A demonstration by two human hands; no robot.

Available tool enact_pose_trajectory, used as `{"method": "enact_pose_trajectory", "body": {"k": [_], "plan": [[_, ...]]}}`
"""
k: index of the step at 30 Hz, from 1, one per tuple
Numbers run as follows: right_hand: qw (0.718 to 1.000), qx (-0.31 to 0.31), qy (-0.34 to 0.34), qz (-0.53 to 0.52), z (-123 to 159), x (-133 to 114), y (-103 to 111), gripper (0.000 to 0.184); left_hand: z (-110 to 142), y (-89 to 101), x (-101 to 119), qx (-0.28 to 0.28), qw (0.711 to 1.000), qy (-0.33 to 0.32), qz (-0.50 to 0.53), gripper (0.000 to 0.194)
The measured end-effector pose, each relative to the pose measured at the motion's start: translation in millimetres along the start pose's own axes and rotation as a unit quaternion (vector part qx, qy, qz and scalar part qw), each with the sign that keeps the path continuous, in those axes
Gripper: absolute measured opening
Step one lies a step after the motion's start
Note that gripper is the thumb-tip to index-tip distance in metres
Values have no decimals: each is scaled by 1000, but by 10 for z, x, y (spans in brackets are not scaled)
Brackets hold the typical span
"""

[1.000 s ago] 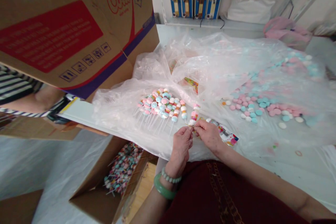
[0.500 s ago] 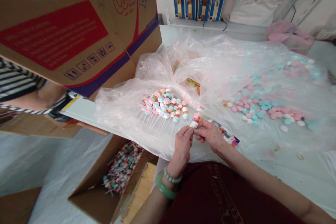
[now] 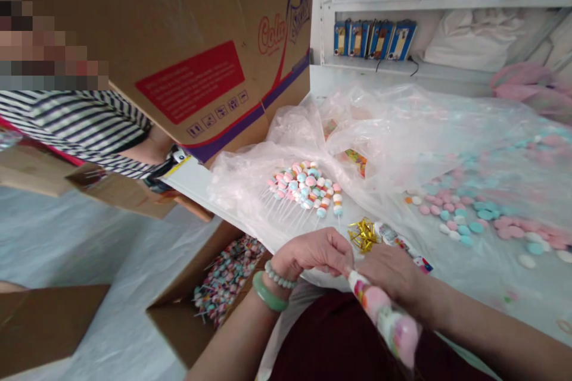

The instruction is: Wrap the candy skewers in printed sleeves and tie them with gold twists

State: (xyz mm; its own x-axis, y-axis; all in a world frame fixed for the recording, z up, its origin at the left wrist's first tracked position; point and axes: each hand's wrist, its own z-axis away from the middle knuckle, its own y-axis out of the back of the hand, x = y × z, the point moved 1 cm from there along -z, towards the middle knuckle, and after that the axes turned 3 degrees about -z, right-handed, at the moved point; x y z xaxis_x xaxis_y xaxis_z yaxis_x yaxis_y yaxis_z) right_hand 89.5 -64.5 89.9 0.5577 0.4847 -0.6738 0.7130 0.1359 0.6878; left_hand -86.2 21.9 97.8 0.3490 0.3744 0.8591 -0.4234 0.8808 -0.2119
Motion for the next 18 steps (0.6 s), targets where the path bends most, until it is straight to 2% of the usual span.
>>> {"method": "enact_pose_trajectory", "body": {"k": [2,3,4,5,7,8,9,10,11,13,14,15,16,17,18], "plan": [[981,-86,128,121,-60,-72,69,18,64,-13,155,18,986,-18,-168,13],[962,-114,170,182,-108,-67,96,20,65,-48,211,64,963,-29,-261,13],[947,-120,185,234,-171,-34,120,22,45,-101,247,134,925,-37,-355,14],[945,-104,171,260,-247,22,143,23,7,-166,263,220,871,-39,-438,16],[970,-24,85,227,-416,166,179,21,-105,-312,241,374,757,-49,-534,23],[985,30,24,168,-496,237,188,19,-170,-374,208,426,720,-55,-544,26],[991,76,-31,101,-564,294,185,18,-233,-418,169,466,700,-70,-537,27],[992,103,-73,31,-616,332,167,20,-288,-440,126,493,696,-89,-514,27],[988,110,-101,-39,-647,349,134,24,-329,-437,82,516,704,-113,-474,25],[978,82,-121,-151,-638,337,44,33,-363,-368,-13,549,742,-177,-341,21],[973,78,-125,-179,-600,322,1,36,-357,-312,-69,562,765,-201,-243,21],[969,82,-132,-191,-547,309,-36,38,-346,-251,-134,551,797,-210,-132,28],[969,92,-137,-183,-486,299,-65,39,-335,-196,-205,506,838,-202,-20,38],[972,104,-136,-160,-427,292,-87,37,-325,-154,-278,424,884,-176,84,47],[976,112,-130,-130,-377,285,-103,33,-313,-130,-350,311,924,-143,168,55]]}}
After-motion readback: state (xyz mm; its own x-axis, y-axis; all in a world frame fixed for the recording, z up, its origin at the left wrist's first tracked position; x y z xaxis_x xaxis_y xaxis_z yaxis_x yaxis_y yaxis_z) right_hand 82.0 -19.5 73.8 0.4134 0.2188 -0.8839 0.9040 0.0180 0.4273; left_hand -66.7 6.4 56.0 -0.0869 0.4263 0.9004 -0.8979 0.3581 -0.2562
